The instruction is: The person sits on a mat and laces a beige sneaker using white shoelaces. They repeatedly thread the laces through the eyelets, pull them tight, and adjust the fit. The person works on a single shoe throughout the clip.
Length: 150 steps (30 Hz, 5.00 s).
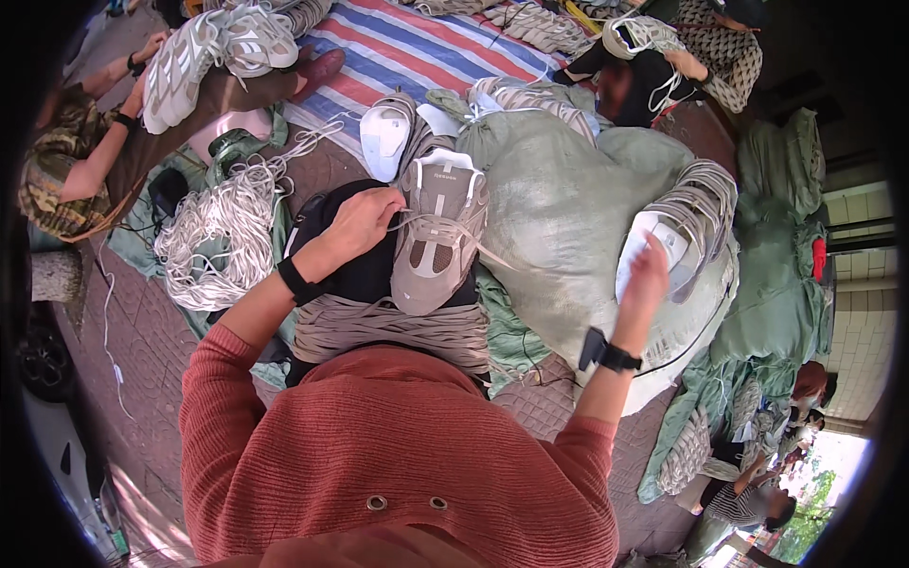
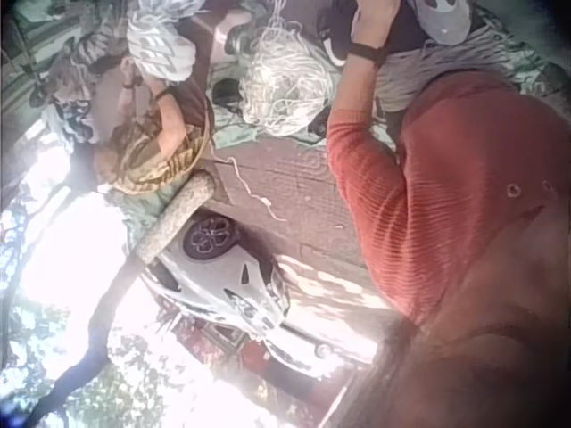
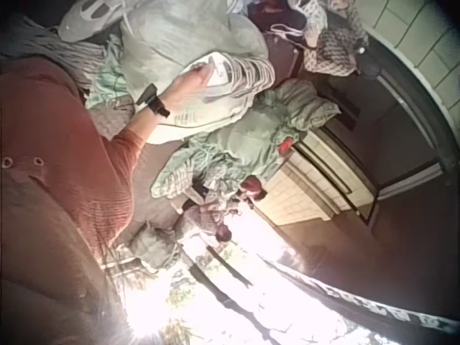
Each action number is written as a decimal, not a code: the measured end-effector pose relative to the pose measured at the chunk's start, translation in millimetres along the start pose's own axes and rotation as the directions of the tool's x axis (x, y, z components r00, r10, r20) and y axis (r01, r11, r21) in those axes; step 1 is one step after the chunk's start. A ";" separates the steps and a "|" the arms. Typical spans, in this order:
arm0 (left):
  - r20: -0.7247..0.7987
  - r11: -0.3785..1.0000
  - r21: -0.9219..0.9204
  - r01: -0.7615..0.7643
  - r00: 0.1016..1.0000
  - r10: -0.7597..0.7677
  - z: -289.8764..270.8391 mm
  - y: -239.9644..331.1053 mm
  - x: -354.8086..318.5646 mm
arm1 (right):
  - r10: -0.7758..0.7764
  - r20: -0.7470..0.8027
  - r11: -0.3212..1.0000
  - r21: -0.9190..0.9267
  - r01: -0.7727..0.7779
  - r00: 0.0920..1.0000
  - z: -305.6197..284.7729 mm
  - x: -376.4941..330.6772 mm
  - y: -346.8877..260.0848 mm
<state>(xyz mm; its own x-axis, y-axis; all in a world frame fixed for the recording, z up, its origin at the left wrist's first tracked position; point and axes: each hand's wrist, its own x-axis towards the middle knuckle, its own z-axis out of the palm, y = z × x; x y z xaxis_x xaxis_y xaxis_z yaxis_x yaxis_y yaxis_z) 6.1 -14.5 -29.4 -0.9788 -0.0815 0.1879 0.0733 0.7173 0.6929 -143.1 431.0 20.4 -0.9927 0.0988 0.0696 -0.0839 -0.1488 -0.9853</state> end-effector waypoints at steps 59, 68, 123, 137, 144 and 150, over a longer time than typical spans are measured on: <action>-0.012 0.959 0.284 0.003 1.000 0.000 16.9 14.5 11.0 | 0.029 0.875 0.638 -0.389 0.665 0.483 250.3 -65.3 63.4; 0.066 0.970 0.240 -0.041 0.997 0.026 7.5 18.9 10.1 | -0.027 0.851 0.551 -0.426 0.718 0.525 250.9 -72.2 67.0; 0.387 0.960 -0.279 -0.003 0.915 0.115 -15.0 5.4 62.1 | 0.041 0.102 0.997 0.063 -0.047 0.994 76.7 131.4 27.2; 0.318 0.983 -0.170 -0.069 0.940 0.121 -7.8 17.5 51.9 | 0.263 0.892 0.731 -0.434 0.527 0.369 233.4 -9.8 50.8; 0.418 0.983 -0.182 0.017 0.906 0.062 -13.7 24.5 66.2 | 0.397 0.649 0.914 -0.342 -0.217 0.650 213.1 41.2 50.2; 0.157 0.904 0.197 -0.380 0.922 0.354 19.1 35.3 73.2 | 0.308 0.585 0.935 -0.330 -0.127 0.750 189.6 -6.8 42.1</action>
<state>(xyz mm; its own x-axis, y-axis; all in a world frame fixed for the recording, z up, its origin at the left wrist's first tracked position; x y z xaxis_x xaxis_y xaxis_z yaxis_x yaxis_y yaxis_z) -66.6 18.1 -4.5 -0.9066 0.2870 0.3094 0.4007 0.8157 0.4173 -156.3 237.5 7.9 -0.8215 -0.5473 -0.1601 0.0760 0.1733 -0.9819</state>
